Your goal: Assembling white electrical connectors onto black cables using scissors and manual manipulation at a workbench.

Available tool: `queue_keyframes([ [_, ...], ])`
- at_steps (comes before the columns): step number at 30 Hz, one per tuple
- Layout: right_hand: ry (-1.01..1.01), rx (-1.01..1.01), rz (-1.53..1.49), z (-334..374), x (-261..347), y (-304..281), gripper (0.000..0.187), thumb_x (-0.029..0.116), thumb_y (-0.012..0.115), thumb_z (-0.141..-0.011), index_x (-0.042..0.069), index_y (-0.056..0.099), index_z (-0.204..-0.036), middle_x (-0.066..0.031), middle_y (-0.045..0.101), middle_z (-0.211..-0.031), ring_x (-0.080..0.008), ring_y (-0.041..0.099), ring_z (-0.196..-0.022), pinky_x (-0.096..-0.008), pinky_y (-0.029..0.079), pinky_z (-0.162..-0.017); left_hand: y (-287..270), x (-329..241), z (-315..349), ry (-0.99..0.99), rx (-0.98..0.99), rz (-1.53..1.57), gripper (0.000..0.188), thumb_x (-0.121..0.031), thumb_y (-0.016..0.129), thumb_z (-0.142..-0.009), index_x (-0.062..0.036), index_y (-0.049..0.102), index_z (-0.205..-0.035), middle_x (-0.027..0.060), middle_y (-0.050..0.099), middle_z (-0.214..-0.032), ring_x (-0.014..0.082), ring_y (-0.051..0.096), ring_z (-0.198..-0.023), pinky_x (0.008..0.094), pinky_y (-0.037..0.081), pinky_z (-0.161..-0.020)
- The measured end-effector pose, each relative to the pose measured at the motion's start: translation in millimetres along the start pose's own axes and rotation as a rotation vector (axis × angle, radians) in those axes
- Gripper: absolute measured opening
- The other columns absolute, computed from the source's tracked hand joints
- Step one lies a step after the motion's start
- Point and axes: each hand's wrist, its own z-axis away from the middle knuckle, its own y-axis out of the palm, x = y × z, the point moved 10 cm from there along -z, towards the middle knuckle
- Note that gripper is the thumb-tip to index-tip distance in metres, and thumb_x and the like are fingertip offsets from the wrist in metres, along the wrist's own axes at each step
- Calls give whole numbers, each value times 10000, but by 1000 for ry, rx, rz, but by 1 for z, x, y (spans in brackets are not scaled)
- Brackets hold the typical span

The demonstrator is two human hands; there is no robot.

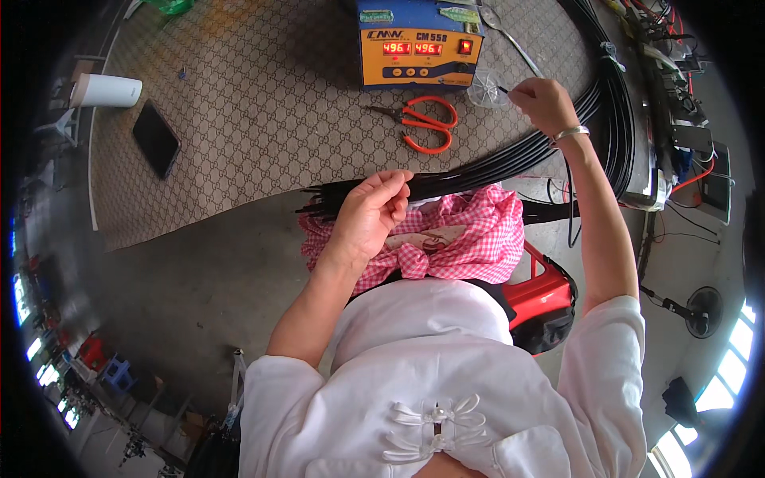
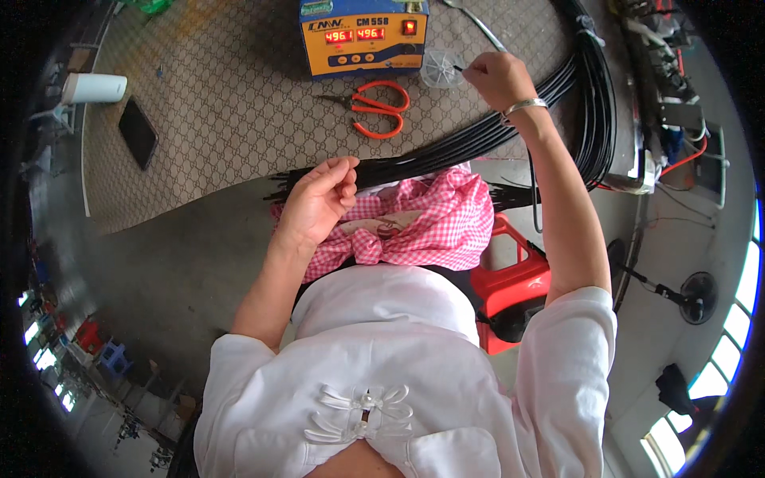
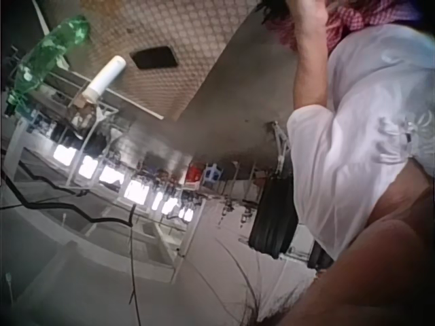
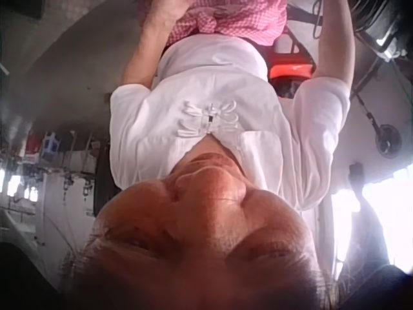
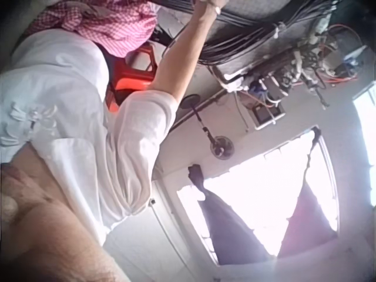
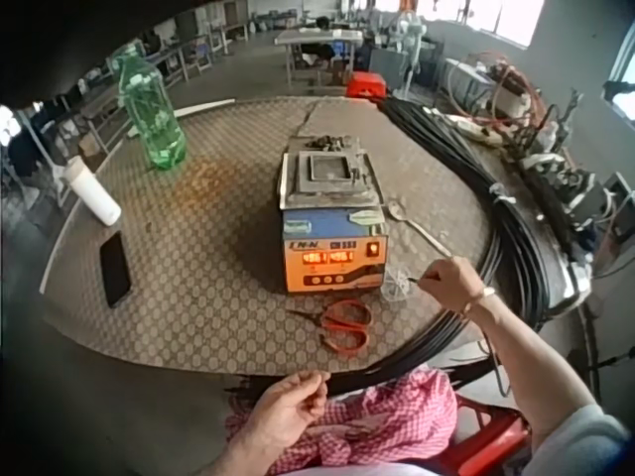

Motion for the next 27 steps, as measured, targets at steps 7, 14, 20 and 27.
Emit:
queue_keyframes([
  [7, -266, -195, 179, 11, 29, -20, 128, 185, 586, -719, 71, 637, -747, -78, 591, -759, -274, 587, -721, -364, 471, -637, 0, 0, 1, 4, 9, -9, 149, -125, 548, -850, -18, 556, -953, 13, 539, -747, 79, 481, -616, 190, 381, -535],
  [14, -367, -248, 354, 17, 51, -15, 64, 122, 532, -738, 86, 578, -710, -49, 530, -775, -262, 570, -732, -372, 466, -625, -2, 1, 1, 6, 17, -2, 144, -127, 551, -848, -22, 560, -947, 10, 543, -743, 77, 486, -614, 188, 383, -536],
  [20, -377, -261, 343, 19, 52, -16, 62, 113, 527, -734, 84, 581, -719, -46, 531, -770, -258, 566, -740, -366, 463, -630, -2, 0, 1, 5, -4, -6, 137, -122, 546, -849, -25, 561, -945, 10, 544, -740, 74, 486, -609, 188, 376, -534],
  [27, -367, -305, 209, 28, 49, -31, 67, 102, 598, -723, 73, 626, -777, -49, 545, -771, -231, 574, -675, -333, 463, -601, 10, -1, -2, 5, 46, -30, 147, -132, 535, -857, -29, 557, -959, 3, 536, -745, 74, 479, -617, 193, 379, -545],
])
